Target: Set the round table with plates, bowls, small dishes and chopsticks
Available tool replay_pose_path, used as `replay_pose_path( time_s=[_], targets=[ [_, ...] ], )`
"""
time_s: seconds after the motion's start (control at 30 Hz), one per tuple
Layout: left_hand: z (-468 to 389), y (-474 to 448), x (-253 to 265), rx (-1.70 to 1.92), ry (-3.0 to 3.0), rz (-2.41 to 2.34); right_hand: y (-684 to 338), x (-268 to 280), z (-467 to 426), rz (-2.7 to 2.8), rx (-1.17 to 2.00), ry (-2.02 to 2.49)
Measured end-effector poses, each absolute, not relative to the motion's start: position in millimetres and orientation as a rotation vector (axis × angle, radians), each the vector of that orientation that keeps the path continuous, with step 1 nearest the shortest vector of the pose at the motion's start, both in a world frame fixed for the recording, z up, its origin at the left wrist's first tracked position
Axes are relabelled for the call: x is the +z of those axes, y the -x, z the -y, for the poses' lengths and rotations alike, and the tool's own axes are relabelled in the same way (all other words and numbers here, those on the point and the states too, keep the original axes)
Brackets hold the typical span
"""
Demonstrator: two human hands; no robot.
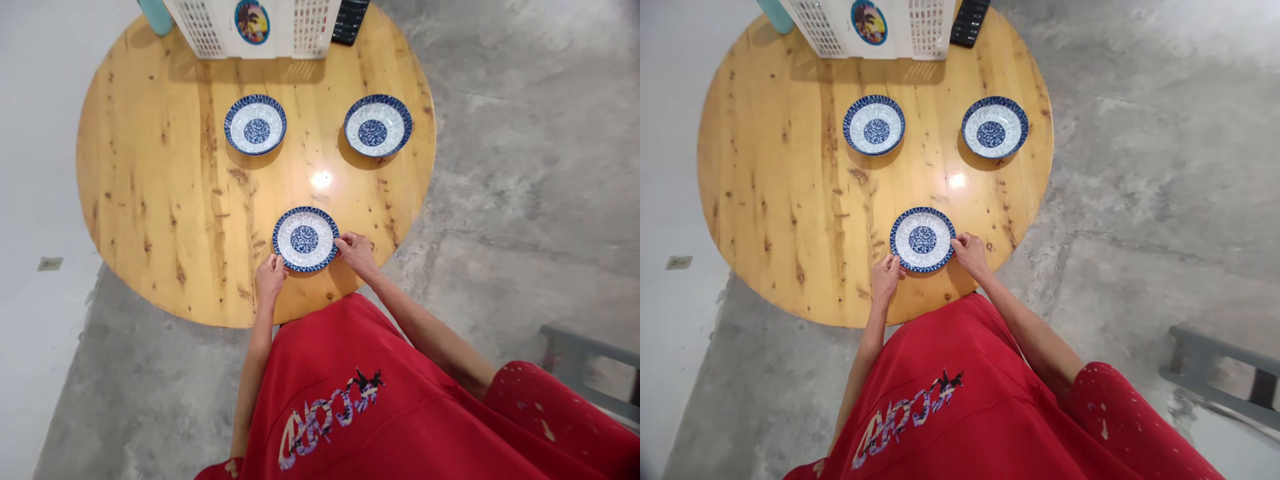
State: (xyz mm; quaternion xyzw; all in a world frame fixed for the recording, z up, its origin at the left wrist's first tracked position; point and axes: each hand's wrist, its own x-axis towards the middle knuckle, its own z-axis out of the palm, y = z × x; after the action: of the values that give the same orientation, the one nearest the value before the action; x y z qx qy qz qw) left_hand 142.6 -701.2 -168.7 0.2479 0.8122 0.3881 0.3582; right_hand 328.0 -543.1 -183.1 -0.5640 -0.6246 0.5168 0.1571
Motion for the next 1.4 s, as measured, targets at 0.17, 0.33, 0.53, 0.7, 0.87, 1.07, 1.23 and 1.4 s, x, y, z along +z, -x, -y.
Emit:
replay_pose_path(
  time_s=[0.17, 0.33, 0.53, 0.7, 0.87, 1.07, 1.23, 1.4],
  targets=[
    [703, -141, -171, 1.005, -0.628, -2.110, -329, -185, 546, 1.795, 1.478, 1.615],
    [704, -139, -172, 0.984, -0.646, -2.105, -330, -186, 547, 1.796, 1.497, 1.604],
    [705, -140, -171, 1.015, -0.644, -2.072, -330, -185, 543, 1.830, 1.465, 1.618],
    [705, -141, -170, 0.997, -0.633, -2.076, -330, -182, 542, 1.872, 1.464, 1.612],
    [706, -140, -171, 0.992, -0.621, -2.114, -329, -181, 544, 1.918, 1.443, 1.621],
    [710, -139, -175, 0.989, -0.639, -2.105, -329, -181, 545, 1.866, 1.487, 1.615],
    [709, -139, -176, 1.022, -0.624, -2.086, -329, -180, 547, 1.838, 1.501, 1.598],
    [716, -136, -179, 1.028, -0.602, -2.032, -332, -179, 544, 1.794, 1.559, 1.597]
  ],
)
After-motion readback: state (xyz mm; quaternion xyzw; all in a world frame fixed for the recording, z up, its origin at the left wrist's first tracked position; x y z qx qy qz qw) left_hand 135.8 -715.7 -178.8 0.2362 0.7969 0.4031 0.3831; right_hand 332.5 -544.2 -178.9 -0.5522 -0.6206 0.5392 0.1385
